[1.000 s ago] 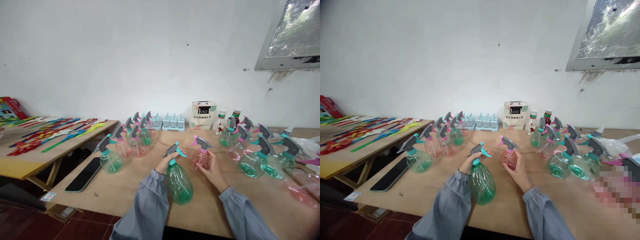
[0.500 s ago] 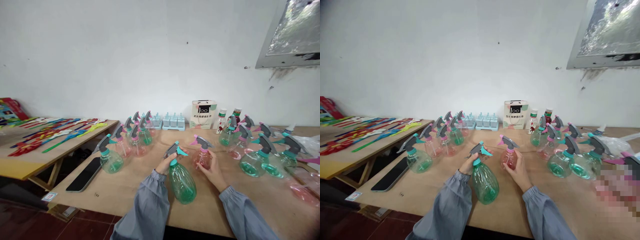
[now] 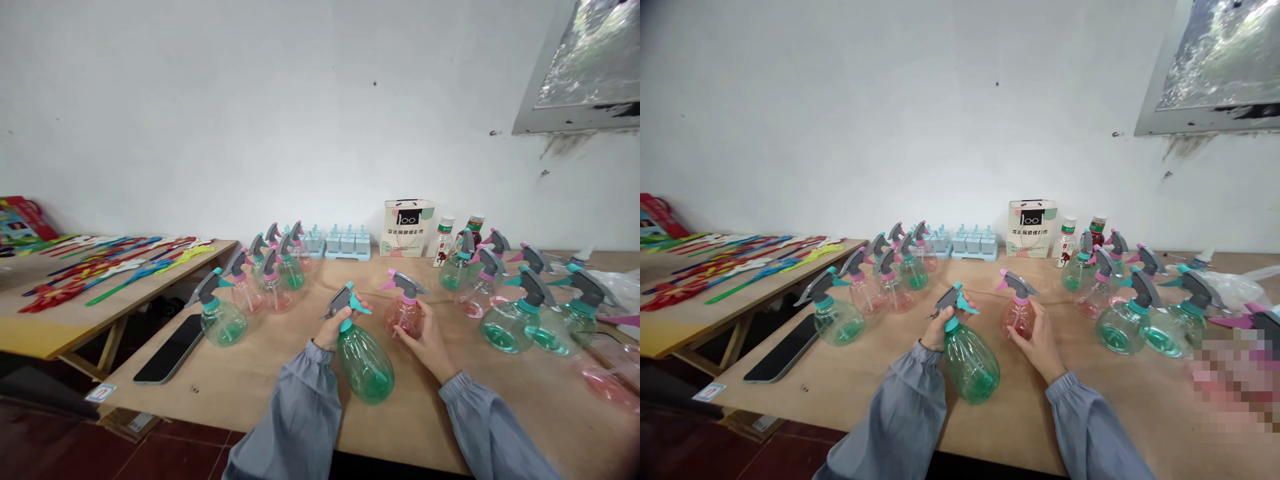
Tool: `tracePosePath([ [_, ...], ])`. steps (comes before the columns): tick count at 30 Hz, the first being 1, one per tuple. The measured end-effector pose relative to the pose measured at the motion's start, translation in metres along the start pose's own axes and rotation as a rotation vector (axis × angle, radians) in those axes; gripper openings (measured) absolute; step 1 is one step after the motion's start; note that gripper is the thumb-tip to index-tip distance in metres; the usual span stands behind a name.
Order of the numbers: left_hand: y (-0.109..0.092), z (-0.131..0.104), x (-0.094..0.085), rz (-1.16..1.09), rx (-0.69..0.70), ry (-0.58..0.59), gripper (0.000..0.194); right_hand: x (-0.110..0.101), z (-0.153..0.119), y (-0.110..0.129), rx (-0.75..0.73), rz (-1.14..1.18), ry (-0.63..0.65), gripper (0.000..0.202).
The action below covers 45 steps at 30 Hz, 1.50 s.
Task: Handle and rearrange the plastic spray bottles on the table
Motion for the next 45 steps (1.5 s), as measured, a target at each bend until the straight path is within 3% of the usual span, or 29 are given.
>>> tracePosePath([
  [5, -0.010, -0.005, -0.002, 0.188, 0.075, -0.011, 0.043, 0.000, -0.001, -0.002, -0.002, -0.002, -0.001, 0.075],
  [9, -0.038, -0.013, -0.005, 0.422, 0.118, -0.022, 0.042, 0.000, -0.001, -0.003, -0.014, 0.004, -0.008, 0.074],
  [12, -0.066, -0.022, -0.029, 0.568, 0.192, -0.247, 0.041, 0.000, -0.001, -0.003, 0.001, 0.008, 0.001, 0.075],
  [17, -0.109, -0.042, -0.095, 0.779, 0.378, -0.815, 0.037, -0.001, -0.001, -0.003, 0.005, 0.014, 0.011, 0.075],
  [19, -0.119, -0.045, -0.114, 0.797, 0.453, -0.917, 0.040, -0.001, 0.000, -0.003, -0.005, 0.013, 0.010, 0.076],
  [25, -0.126, -0.035, -0.141, 0.880, 0.621, -1.015, 0.040, 0.000, 0.000, -0.004, -0.021, -0.002, -0.008, 0.076],
  [28, -0.126, -0.022, -0.149, 0.887, 0.686, -0.995, 0.039, 0.001, -0.001, -0.005, -0.037, -0.004, -0.024, 0.076],
  [31, -0.129, -0.012, -0.155, 0.863, 0.786, -0.983, 0.051, 0.001, -0.001, -0.005, -0.035, -0.002, -0.027, 0.076],
  [34, -0.131, -0.009, -0.159, 0.809, 0.918, -1.042, 0.064, 0.001, -0.002, -0.005, -0.022, 0.001, -0.019, 0.076],
  [40, -0.128, -0.011, -0.156, 0.962, 0.973, -1.131, 0.027, 0.001, -0.001, -0.004, -0.012, 0.007, -0.011, 0.077],
  [45, -0.128, -0.008, -0.159, 1.121, 1.000, -1.159, 0.026, 0.000, -0.001, -0.003, -0.012, 0.009, -0.013, 0.075],
])
Point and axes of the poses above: each hand's wrist, its own z-axis towards the middle knuckle, its own x-axis out of the palm, y = z × x, the point moved 3 cm from there along z, towards the middle knuckle, and after that the axes turned 7 degrees about -y, right-handed, at the moved point
